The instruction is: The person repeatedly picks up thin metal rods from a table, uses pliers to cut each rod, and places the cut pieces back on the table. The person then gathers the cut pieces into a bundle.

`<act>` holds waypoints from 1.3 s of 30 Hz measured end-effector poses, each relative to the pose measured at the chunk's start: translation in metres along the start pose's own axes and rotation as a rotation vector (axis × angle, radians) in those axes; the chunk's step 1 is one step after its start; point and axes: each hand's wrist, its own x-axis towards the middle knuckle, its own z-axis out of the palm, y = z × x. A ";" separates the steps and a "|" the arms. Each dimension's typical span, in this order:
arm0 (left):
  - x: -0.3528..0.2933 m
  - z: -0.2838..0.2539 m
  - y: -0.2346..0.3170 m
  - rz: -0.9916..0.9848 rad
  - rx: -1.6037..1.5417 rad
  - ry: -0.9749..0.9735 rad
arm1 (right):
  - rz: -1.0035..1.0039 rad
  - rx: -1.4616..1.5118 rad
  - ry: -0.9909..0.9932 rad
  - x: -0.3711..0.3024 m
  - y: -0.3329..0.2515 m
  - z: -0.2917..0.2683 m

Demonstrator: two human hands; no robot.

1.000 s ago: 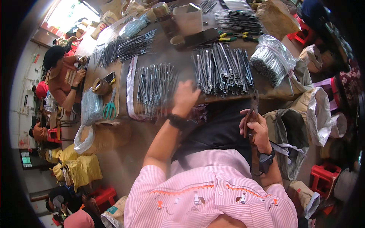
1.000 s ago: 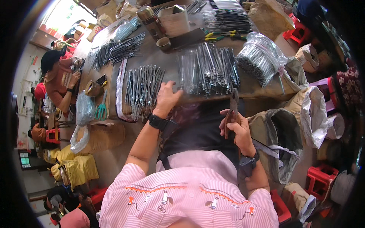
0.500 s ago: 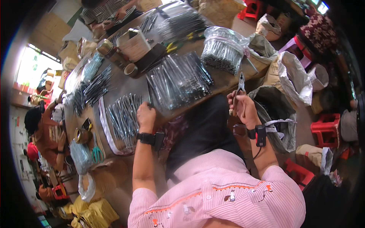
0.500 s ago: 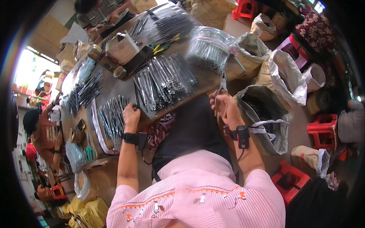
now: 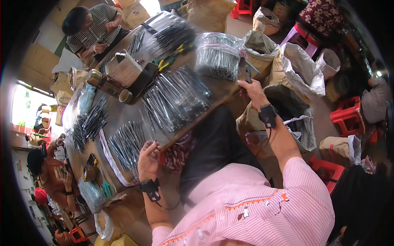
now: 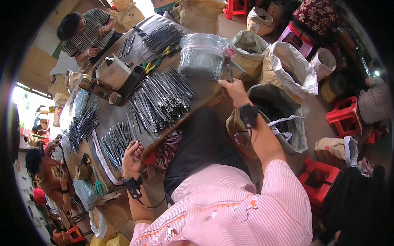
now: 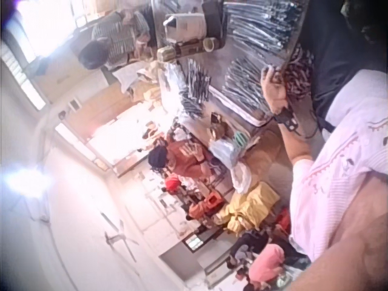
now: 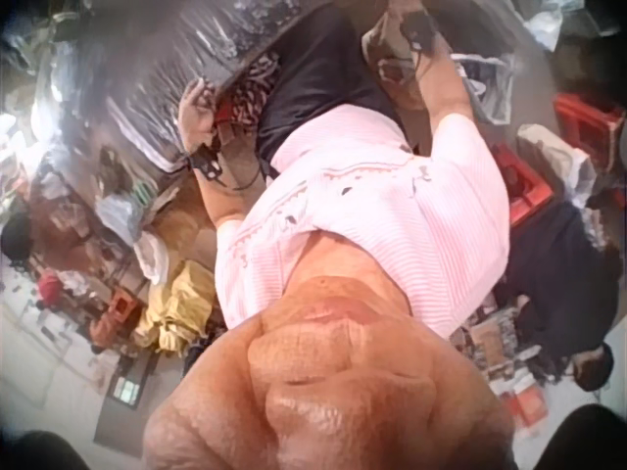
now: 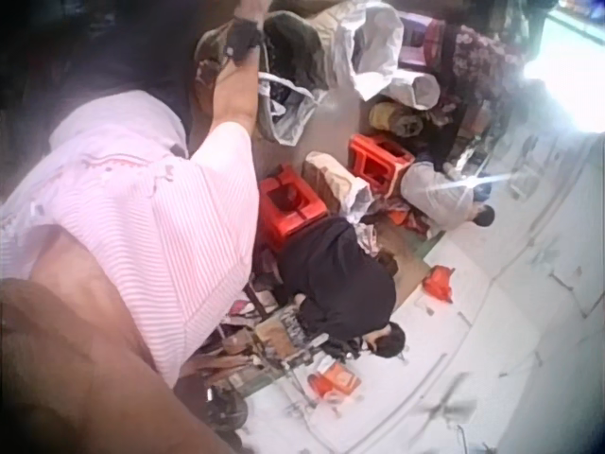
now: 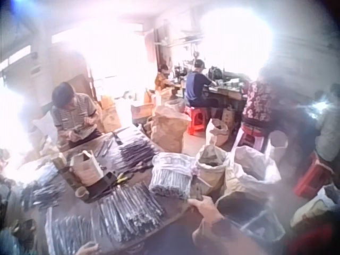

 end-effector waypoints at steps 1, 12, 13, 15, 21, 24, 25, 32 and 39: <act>-0.002 0.005 -0.001 0.000 0.006 -0.029 | 0.033 0.007 0.009 0.003 0.002 0.006; -0.029 0.008 -0.011 0.032 0.082 0.025 | 0.294 0.622 -0.204 -0.011 -0.006 -0.002; -0.032 0.005 -0.011 0.026 0.083 0.048 | 0.288 0.664 -0.230 -0.011 -0.008 -0.007; -0.034 0.003 -0.012 0.016 0.093 0.049 | 0.307 0.799 -0.356 -0.005 -0.011 -0.012; -0.032 0.017 -0.025 -0.001 0.120 -0.033 | 0.266 0.830 -0.181 0.028 -0.013 -0.001; -0.033 0.024 -0.031 -0.025 0.130 -0.072 | 0.281 0.777 -0.290 0.008 -0.009 0.004; -0.033 0.026 -0.033 -0.026 0.138 -0.074 | 0.307 0.736 -0.298 -0.003 -0.008 0.007; -0.027 0.064 -0.052 -0.059 0.157 -0.180 | 0.225 0.367 -0.329 -0.078 -0.019 0.050; -0.026 0.107 -0.069 0.057 0.291 -0.310 | 0.042 0.147 -0.434 -0.122 -0.024 0.097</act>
